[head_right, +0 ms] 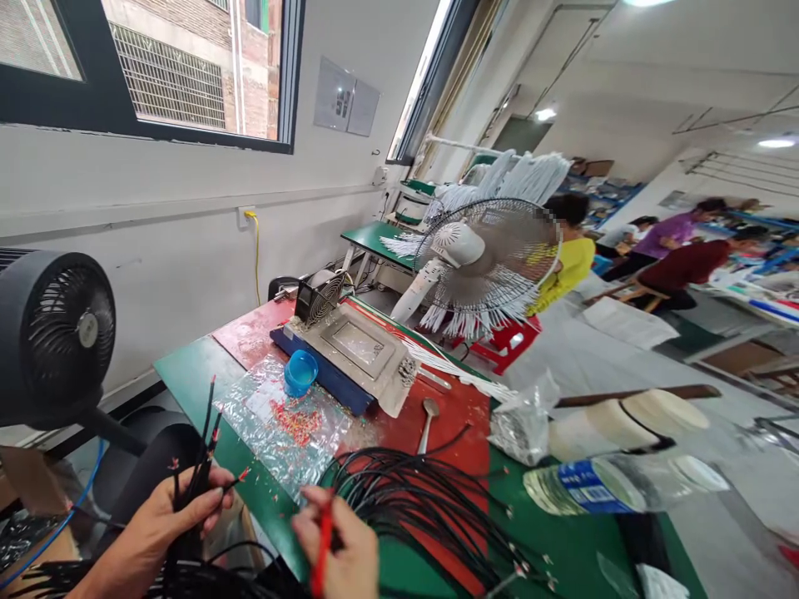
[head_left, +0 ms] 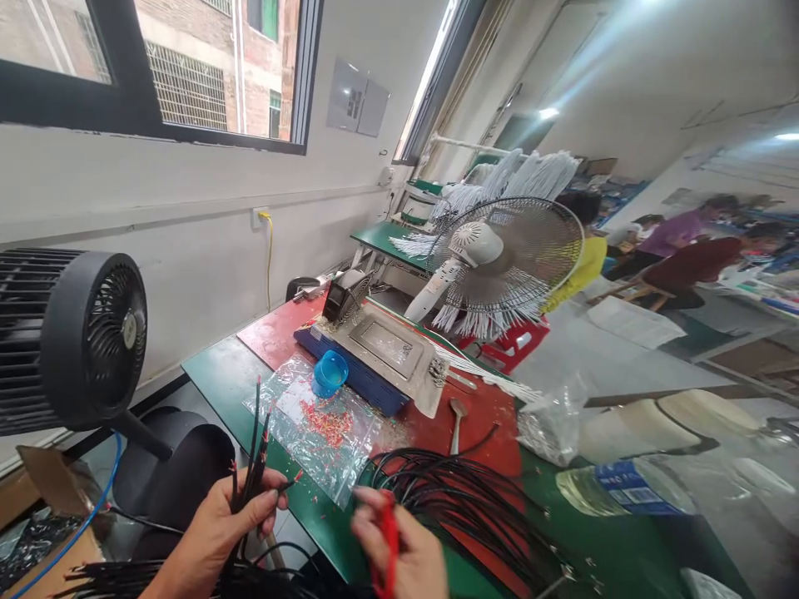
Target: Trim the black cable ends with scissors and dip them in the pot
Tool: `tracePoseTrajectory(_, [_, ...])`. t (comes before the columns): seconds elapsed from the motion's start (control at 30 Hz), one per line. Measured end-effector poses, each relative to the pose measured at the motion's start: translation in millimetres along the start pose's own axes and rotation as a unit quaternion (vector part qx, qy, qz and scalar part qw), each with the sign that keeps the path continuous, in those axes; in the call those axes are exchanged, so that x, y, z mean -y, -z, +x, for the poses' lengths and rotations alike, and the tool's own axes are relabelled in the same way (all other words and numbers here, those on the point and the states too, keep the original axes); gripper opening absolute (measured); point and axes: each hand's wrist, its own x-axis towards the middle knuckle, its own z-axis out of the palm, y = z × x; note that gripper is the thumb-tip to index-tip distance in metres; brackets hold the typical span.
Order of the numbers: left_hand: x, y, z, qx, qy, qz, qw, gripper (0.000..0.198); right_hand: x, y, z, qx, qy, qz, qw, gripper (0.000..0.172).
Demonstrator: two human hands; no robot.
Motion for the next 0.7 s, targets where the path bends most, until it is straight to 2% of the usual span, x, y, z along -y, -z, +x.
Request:
tracePoseTrajectory(0.07, [1, 0.5, -3, 0.012, 0.018, -0.014, 1.000, 0.033, 19, -38, 1, 0.160, -0.030, 0.153, 0.975, 0.040])
tracePoseTrajectory(0.13, [2, 2.5, -5, 0.023, 0.025, -0.011, 0.999, 0.035, 35, -60, 2, 0.219, -0.048, 0.225, 0.948, 0.037])
tracePoseTrajectory(0.27, [3, 5.7, -5, 0.040, 0.021, 0.009, 0.999, 0.037, 53, -70, 1, 0.232, -0.069, 0.256, 0.936, 0.025])
tracePoseTrajectory(0.33, [5, 4.7, -3, 0.032, 0.021, 0.015, 0.999, 0.038, 53, -69, 0, 0.232, -0.103, 0.272, 0.928, 0.029])
tracePoseTrajectory(0.47, [11, -0.4, 4, 0.014, 0.035, 0.038, 0.999, 0.043, 44, -77, 2, 0.268, -0.176, 0.329, 0.888, 0.040])
tracePoseTrajectory(0.5, [11, -1.6, 6, 0.007, 0.046, 0.040, 0.998, 0.044, 41, -79, 4, 0.261, -0.178, 0.325, 0.891, 0.041])
tracePoseTrajectory(0.57, [11, -3.2, 8, -0.011, 0.069, 0.036, 0.997, 0.047, 36, -80, 9, 0.217, -0.160, 0.279, 0.921, 0.040])
tracePoseTrajectory(0.63, [8, -3.6, 9, -0.029, 0.067, 0.029, 0.997, 0.046, 32, -76, 14, 0.181, -0.120, 0.210, 0.953, 0.037])
tracePoseTrajectory(0.7, [4, -3.1, 8, -0.045, 0.053, 0.026, 0.997, 0.043, 29, -67, 16, 0.185, -0.063, 0.139, 0.971, 0.031])
